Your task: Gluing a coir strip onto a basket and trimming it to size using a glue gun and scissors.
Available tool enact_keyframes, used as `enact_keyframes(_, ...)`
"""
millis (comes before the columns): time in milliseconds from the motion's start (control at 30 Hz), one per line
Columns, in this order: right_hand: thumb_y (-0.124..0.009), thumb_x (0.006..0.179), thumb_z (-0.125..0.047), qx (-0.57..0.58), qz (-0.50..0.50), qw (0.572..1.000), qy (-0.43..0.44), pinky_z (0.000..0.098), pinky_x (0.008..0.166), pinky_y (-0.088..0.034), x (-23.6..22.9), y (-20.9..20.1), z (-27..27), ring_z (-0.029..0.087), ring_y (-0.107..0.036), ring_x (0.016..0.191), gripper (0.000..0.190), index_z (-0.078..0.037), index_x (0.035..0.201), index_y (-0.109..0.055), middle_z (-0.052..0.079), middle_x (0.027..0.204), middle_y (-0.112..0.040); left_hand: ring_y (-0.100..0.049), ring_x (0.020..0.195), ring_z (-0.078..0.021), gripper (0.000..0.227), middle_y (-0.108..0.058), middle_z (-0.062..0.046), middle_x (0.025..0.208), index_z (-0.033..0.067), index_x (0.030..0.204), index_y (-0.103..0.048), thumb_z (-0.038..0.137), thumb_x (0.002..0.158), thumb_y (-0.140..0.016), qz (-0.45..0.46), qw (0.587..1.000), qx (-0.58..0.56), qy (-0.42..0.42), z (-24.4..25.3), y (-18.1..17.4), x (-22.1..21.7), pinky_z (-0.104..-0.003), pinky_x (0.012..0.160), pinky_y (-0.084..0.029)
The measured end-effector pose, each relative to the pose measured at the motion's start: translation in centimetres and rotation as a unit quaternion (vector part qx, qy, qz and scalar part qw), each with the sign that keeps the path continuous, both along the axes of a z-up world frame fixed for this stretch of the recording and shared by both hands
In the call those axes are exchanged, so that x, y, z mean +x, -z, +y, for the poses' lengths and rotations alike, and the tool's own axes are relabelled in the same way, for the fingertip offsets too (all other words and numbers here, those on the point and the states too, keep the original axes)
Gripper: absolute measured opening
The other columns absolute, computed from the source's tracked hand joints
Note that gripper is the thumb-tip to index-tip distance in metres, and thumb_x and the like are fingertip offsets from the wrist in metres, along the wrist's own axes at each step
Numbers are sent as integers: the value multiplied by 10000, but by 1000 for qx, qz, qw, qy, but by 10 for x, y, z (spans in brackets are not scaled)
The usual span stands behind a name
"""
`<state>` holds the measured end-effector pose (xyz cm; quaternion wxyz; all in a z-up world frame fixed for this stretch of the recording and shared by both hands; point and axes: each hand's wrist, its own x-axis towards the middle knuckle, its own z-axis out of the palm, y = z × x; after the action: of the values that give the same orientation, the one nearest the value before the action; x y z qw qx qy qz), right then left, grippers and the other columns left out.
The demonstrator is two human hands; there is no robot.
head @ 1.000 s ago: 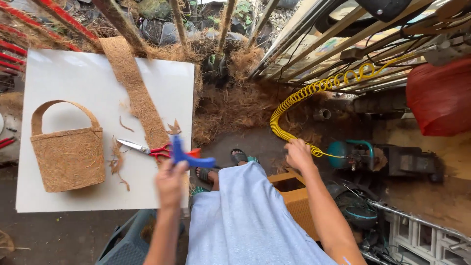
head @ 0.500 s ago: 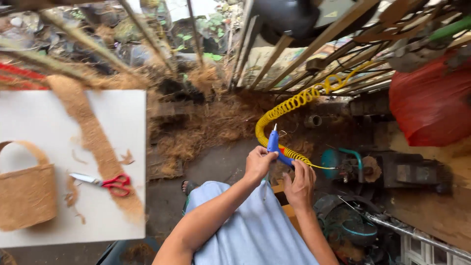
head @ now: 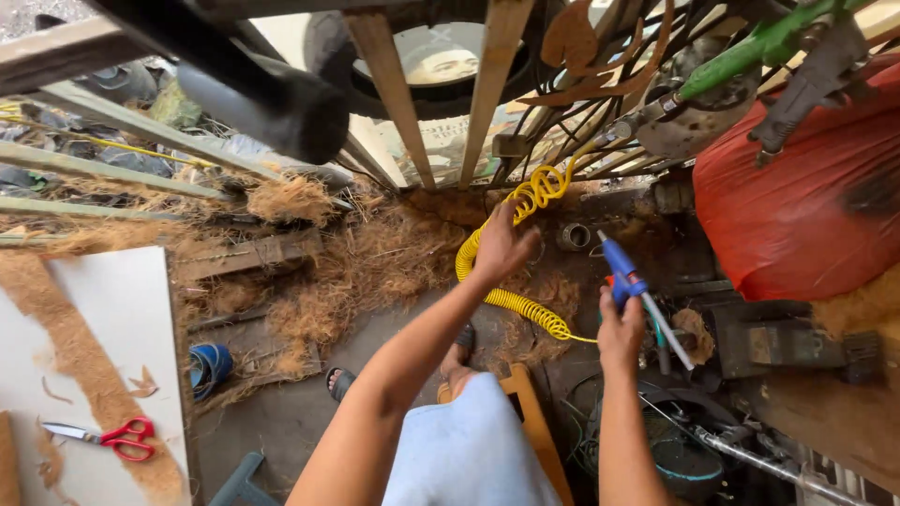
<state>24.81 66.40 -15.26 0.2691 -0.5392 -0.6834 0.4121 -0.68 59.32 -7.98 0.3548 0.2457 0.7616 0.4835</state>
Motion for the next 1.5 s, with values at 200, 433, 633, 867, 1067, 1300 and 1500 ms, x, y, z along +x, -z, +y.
enact_keyframes(200, -703, 966, -204, -62, 5, 998, -15, 469, 912, -449, -27, 45, 84, 230, -586, 962, 260, -41, 1164, -664, 145, 1000, -641, -273, 1438, -529, 914, -322, -300, 1533, 68, 1550, -308, 172, 714, -663, 69, 995, 46, 61, 71, 96, -27, -556, 1208, -271)
enact_keyframes(433, -724, 930, -209, -109, -137, 973, -151, 447, 838, -507, -64, 131, 147, 292, -642, 993, 280, -91, 1182, -688, 147, 1032, -668, -681, 846, -395, 230, -695, -102, 809, 180, 875, -633, 292, 675, -616, 60, 988, 67, 127, 44, 178, 15, -505, 802, -533)
enact_keyframes(633, -785, 809, -22, -182, -93, 900, -385, 480, 887, -498, -141, 90, 111, 356, -645, 1011, 324, 16, 1113, -682, 227, 1019, -685, -684, 948, -282, 370, -688, -120, 992, 130, 1190, -538, 243, 852, -637, -394, 915, 63, -56, -9, 149, 86, -421, 868, -548)
enact_keyframes(867, -820, 777, 16, -376, -16, 819, -433, 367, 951, -492, -186, 70, 70, 123, -612, 958, 319, -96, 1066, -748, 10, 994, -714, -607, 987, -205, 652, -587, -86, 1005, 65, 1316, -553, 400, 822, -814, -309, 884, -28, -350, -46, 129, 73, -360, 848, -491)
enact_keyframes(1067, -784, 773, 42, -368, 39, 806, -462, 380, 911, -520, -197, 88, 63, 188, -634, 971, 306, -33, 1064, -727, 111, 1032, -688, -642, 1043, -360, 411, -674, -176, 969, 43, 980, -700, 397, 801, -808, -250, 905, 23, -343, -11, 114, 42, -466, 962, -462)
enact_keyframes(1300, -758, 803, 42, -354, 40, 802, -480, 366, 968, -514, -208, 84, 54, 172, -593, 1058, 449, -10, 1241, -677, 106, 1234, -604, -697, 1000, -291, 303, -747, -78, 920, 167, 969, -737, 386, 772, -807, -244, 871, -90, -416, -6, 144, 27, -425, 893, -518)
enact_keyframes(1500, -652, 898, -80, -431, 92, 846, -300, 368, 1149, -376, -183, 100, 64, 180, -559, 1256, 457, -85, 1352, -601, 54, 1270, -623, -690, 911, -214, 158, -743, -146, 929, 91, 992, -748, 158, 858, -799, -143, 826, 108, -535, -62, 154, -5, -410, 899, -533)
